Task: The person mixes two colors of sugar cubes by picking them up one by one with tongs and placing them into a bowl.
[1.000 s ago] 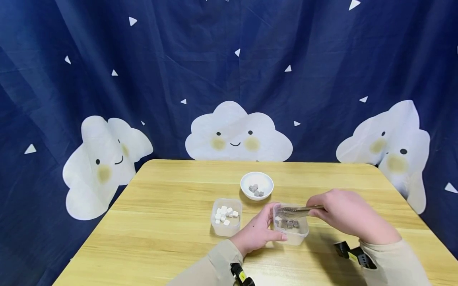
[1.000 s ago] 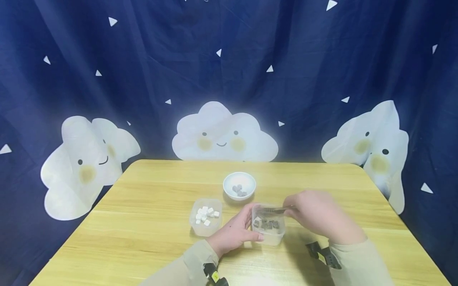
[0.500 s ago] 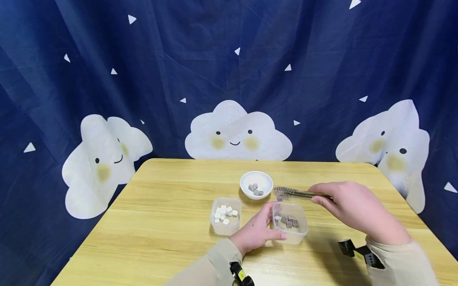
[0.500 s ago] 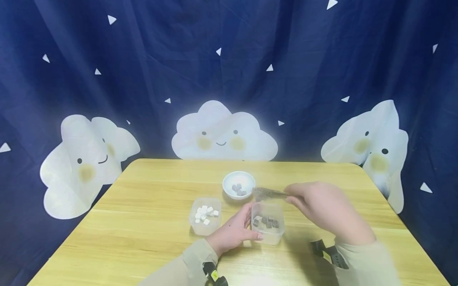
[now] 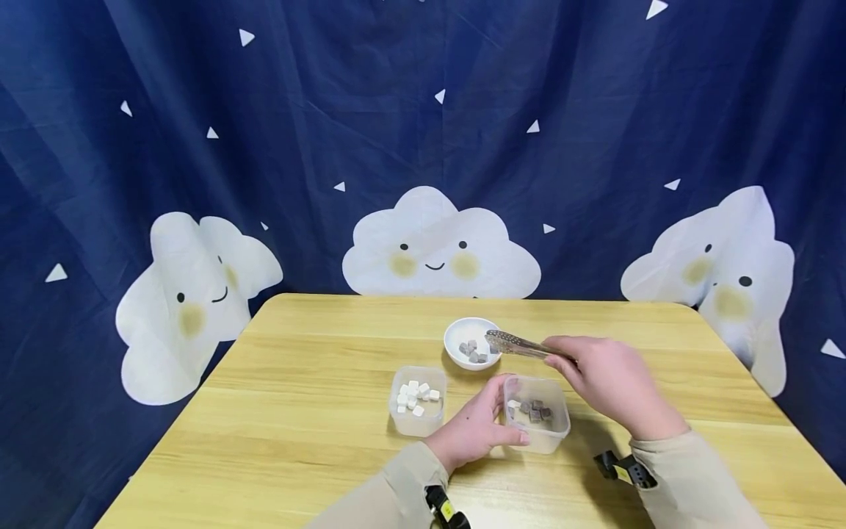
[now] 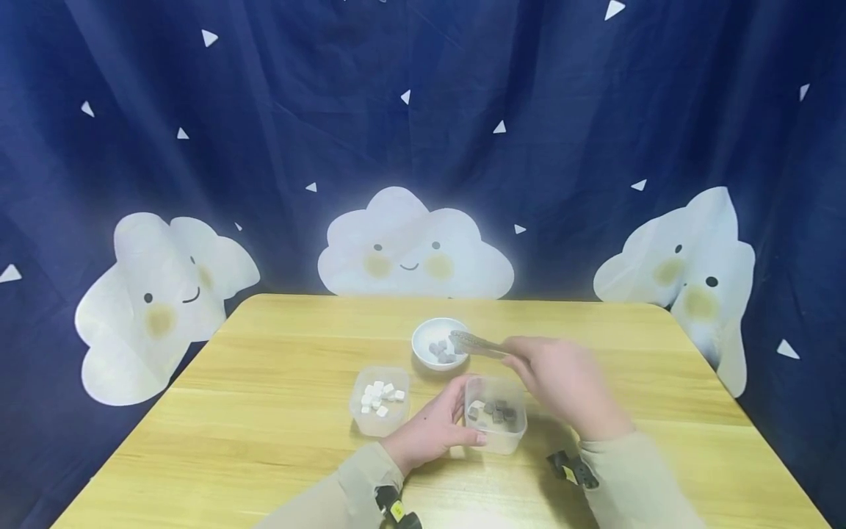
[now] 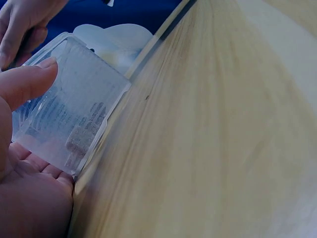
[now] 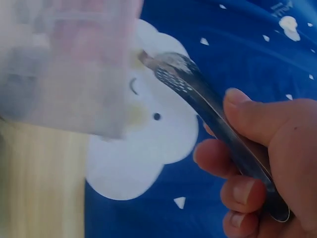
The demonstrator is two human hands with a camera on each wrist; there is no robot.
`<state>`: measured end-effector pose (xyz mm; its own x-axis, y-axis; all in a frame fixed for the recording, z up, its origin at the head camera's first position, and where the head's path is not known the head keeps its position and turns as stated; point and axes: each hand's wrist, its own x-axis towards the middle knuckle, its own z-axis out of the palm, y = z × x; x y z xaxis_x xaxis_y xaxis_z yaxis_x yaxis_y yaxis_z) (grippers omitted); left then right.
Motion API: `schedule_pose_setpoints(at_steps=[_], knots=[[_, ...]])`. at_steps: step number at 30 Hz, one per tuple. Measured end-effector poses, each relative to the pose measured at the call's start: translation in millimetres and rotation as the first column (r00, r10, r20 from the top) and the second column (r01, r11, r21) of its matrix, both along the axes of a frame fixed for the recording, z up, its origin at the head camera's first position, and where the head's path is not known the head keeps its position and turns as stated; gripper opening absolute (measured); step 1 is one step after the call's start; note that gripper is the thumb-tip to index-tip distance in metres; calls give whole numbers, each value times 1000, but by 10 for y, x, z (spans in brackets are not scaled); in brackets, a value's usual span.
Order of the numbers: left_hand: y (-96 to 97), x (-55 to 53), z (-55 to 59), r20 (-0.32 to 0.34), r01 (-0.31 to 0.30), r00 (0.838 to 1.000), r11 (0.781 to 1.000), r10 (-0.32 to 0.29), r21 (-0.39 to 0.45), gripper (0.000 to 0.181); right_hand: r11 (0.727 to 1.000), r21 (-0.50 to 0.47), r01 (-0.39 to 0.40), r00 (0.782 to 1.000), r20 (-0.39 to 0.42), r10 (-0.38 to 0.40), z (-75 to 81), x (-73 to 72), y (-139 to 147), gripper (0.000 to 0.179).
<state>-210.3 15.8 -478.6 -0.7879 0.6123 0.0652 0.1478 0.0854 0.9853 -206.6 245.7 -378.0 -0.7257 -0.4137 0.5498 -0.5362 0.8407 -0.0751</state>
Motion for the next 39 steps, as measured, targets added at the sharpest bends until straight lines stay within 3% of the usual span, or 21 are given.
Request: schedule_pose_setpoints(at_steps=[7, 15, 39], knots=[[3, -7, 15, 14, 23, 1000, 999, -24, 40, 82, 999, -6, 36, 998, 48, -36, -118, -52, -45, 15], [4, -10, 20, -7, 27, 1000, 999, -27, 41, 84, 999, -13, 42, 997, 72, -41, -122, -44, -64, 20], [13, 1, -10, 25, -4, 1000, 1000, 3, 24, 83, 998, 64, -30, 975, 221, 15, 362, 233, 233, 24]])
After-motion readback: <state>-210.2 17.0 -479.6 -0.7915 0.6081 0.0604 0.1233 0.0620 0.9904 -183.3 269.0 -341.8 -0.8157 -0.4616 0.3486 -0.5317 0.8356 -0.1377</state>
